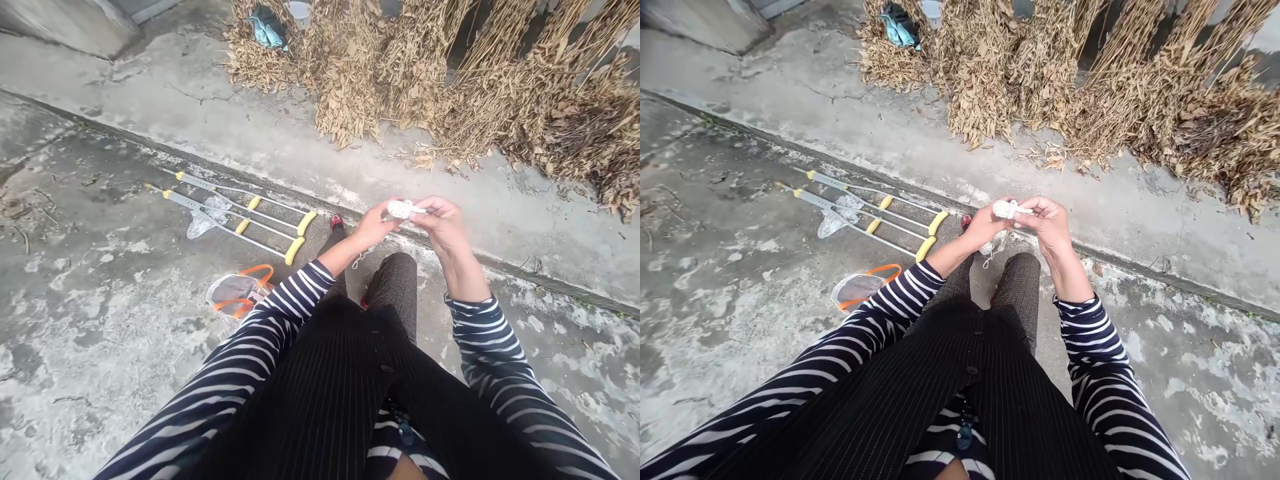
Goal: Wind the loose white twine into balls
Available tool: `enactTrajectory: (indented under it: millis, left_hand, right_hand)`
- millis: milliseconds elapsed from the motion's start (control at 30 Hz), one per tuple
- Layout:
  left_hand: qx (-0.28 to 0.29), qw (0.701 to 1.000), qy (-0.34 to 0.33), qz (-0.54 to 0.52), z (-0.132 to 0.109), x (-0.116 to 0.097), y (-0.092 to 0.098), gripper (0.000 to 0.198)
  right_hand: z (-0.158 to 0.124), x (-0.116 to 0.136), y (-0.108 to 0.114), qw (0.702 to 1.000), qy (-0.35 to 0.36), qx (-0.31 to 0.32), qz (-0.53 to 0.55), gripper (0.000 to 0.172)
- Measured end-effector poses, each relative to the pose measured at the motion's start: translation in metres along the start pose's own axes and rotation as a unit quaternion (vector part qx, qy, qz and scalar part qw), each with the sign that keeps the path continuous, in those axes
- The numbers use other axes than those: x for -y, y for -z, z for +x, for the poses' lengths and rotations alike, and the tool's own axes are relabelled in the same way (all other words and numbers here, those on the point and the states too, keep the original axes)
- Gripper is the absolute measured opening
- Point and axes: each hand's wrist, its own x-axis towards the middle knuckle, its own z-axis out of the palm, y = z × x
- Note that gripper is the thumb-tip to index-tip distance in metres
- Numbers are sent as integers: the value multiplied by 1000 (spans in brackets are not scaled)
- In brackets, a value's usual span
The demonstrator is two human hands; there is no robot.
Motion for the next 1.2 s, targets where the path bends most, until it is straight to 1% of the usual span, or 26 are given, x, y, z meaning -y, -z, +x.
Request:
enactTrajectory:
  millis: [67, 100, 167, 233, 300, 367, 433, 467, 500, 533, 600, 633, 700, 767, 800, 833, 900, 1000, 1067, 1133, 1167, 1200]
  left_hand:
    - [-5, 998, 18, -63, 1, -13, -6, 34]
    - [-6, 996, 30, -83, 0, -15, -8, 28]
    - [3, 993, 46, -112, -7, -15, -9, 29]
    - [23, 990, 57, -129, -19, -10, -8, 30]
    - [53, 987, 78, -131, -31, -4, -6, 28]
    - [100, 984, 101, -111, -43, -2, -3, 25]
    - [148, 980, 115, -71, -50, -6, 2, 23]
    - [165, 978, 120, -43, -52, -10, 6, 22]
    - [172, 978, 120, -14, -51, -15, 12, 20]
    - [171, 979, 114, 19, -49, -20, 18, 19]
    - [144, 982, 78, 92, -38, -30, 32, 21]
    - [124, 982, 49, 131, -31, -33, 40, 22]
    - [88, 978, -2, 187, -15, -33, 51, 24]
    - [77, 977, -17, 199, -3, -26, 56, 24]
    - [85, 978, -9, 190, 0, -20, 55, 24]
    - [97, 979, 8, 177, 0, -14, 51, 24]
    - [122, 979, 55, 153, -7, 0, 39, 23]
    - [158, 974, 98, 127, -32, 16, 20, 23]
    - [178, 969, 108, 132, -49, 20, 13, 24]
    - [196, 962, 110, 152, -61, 18, 13, 24]
    - [204, 960, 105, 164, -64, 14, 16, 25]
    - [209, 957, 92, 179, -63, 9, 19, 25]
  right_hand:
    - [1, 0, -10, 1000, 4, -4, 1, 43]
    - [2, 1, -13, 1000, 13, -11, -2, 42]
    - [5, 3, -14, 998, 42, -34, -12, 41]
    - [11, 4, -10, 995, 76, -65, -29, 37]
    - [18, 0, -3, 987, 110, -97, -60, 31]
    - [25, -11, 4, 975, 139, -132, -116, 25]
    - [29, -27, 12, 954, 162, -163, -192, 20]
    - [29, -37, 15, 944, 167, -165, -232, 18]
    - [27, -46, 18, 937, 165, -153, -268, 17]
    - [23, -55, 19, 934, 156, -128, -295, 17]
    - [10, -70, 19, 942, 119, -54, -309, 18]
    - [2, -74, 17, 953, 91, -17, -290, 21]
    - [-14, -77, 11, 978, 27, 41, -204, 29]
    - [-26, -71, 3, 993, -30, 68, -92, 37]
    - [-30, -67, 0, 995, -50, 68, -43, 39]
    - [-33, -62, -3, 996, -63, 61, -2, 40]
    - [-34, -57, -7, 995, -74, 30, 52, 41]
    - [-27, -61, -5, 995, -58, -36, 72, 42]
    - [-20, -71, 1, 995, -17, -99, 16, 38]
    - [-15, -84, 7, 982, 34, -153, -104, 31]
    - [-14, -90, 9, 971, 51, -161, -171, 26]
    - [-15, -96, 10, 962, 55, -150, -221, 22]
